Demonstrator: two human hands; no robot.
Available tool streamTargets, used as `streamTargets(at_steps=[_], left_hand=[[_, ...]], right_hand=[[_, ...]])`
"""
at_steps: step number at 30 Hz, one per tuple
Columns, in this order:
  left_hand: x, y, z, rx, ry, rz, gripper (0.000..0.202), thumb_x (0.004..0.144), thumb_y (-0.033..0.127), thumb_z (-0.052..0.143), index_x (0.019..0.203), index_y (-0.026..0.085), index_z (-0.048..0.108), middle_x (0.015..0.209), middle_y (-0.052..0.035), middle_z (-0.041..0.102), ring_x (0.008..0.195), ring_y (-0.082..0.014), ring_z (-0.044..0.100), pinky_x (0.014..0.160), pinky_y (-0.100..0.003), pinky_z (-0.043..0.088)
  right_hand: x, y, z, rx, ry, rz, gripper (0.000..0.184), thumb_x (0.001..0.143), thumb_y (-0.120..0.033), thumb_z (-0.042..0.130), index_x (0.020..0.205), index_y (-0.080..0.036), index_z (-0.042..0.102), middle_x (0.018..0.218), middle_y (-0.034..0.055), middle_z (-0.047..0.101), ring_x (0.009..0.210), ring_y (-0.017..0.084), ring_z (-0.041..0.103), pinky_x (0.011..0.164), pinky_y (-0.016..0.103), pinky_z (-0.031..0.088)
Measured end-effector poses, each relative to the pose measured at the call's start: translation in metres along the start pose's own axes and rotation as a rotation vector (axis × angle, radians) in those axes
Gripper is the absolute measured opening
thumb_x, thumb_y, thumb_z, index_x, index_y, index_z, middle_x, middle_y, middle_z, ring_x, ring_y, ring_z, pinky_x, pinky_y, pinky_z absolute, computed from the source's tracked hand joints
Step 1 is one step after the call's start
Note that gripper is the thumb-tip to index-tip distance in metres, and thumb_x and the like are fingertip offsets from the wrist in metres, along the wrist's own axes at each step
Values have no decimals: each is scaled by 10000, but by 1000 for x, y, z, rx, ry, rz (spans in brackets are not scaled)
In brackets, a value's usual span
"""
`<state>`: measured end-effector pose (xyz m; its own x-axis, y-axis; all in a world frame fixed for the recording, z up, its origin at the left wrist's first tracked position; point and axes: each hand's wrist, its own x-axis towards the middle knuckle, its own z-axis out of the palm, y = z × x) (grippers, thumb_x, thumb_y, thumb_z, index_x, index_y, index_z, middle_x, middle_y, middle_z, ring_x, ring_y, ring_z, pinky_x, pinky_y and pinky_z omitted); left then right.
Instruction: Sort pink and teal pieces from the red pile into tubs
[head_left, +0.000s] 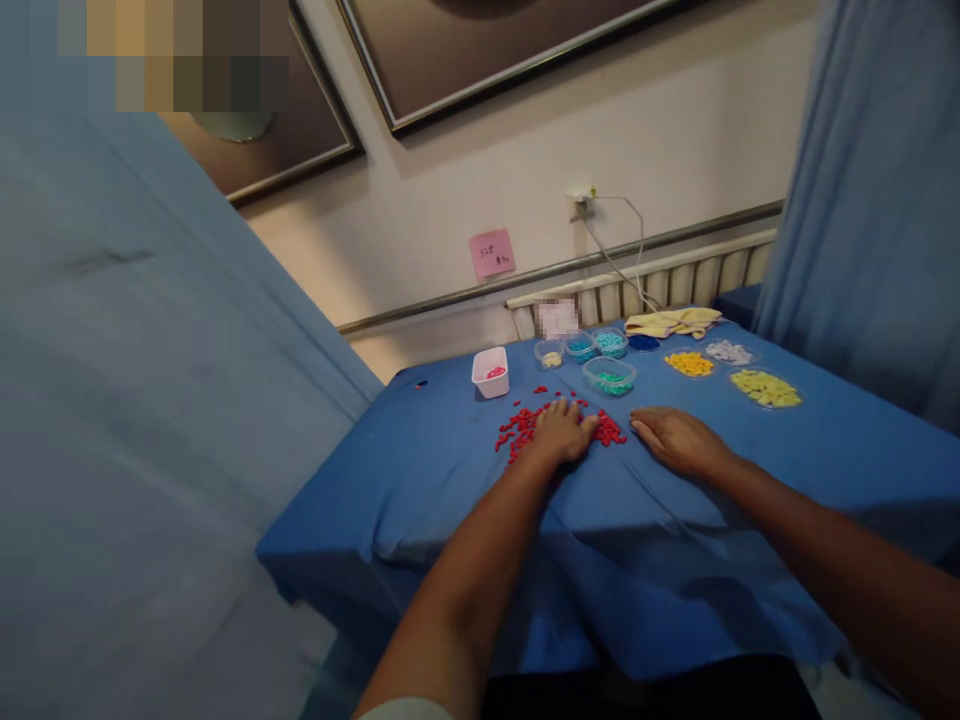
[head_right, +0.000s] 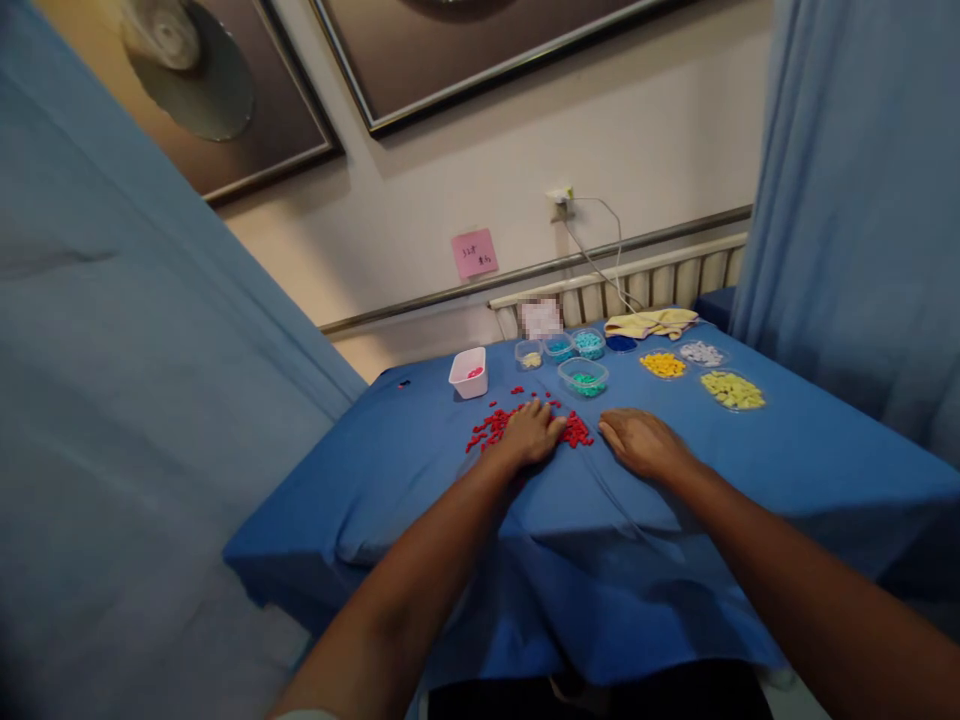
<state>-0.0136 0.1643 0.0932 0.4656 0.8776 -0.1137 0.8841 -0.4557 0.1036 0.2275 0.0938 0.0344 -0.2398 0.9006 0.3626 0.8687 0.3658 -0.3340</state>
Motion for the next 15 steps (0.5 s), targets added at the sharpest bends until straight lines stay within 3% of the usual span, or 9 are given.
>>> streamTargets(at_steps=[3, 6, 11, 15], left_hand=[[-11, 29, 0, 8, -81, 66, 931, 1084, 738, 155, 1745, 104, 321, 1831, -189, 182, 1709, -364, 168, 1378, -577, 190], [-39, 37, -2, 19, -131, 139, 961, 1072, 757, 162, 1778, 109, 227, 1840, -152, 139, 1722, -337, 116, 1396, -566, 132], [-99, 4, -8, 46, -92, 220, 887, 1075, 769, 224, 1789, 243, 252, 1847, -57, 85, 1731, -300, 66, 1402, -578, 50], [-131, -37, -9, 70, -20, 24, 976, 1048, 826, 274, 1802, 212, 182, 1845, -112, 27, 1728, -330, 1, 1392, -600, 42]], right_hand=[[0, 2, 2, -13, 2, -11, 525, 1145, -414, 332, 1290, -161, 768, 1356, 178, 781, 1254, 318, 718, 1119, 447, 514], [0, 3, 4, -21, 3, -10, 533, 1150, -420, 319, 1275, -160, 767, 1338, 179, 787, 1229, 314, 728, 1105, 443, 521], [0, 0, 2, -15, 2, -2, 491, 1148, -425, 333, 1177, -215, 776, 1167, 139, 823, 1105, 285, 743, 1033, 406, 534], [0, -4, -2, -8, 1, 10, 469, 1147, -431, 336, 1107, -233, 759, 1092, 123, 814, 1048, 274, 738, 990, 389, 527]])
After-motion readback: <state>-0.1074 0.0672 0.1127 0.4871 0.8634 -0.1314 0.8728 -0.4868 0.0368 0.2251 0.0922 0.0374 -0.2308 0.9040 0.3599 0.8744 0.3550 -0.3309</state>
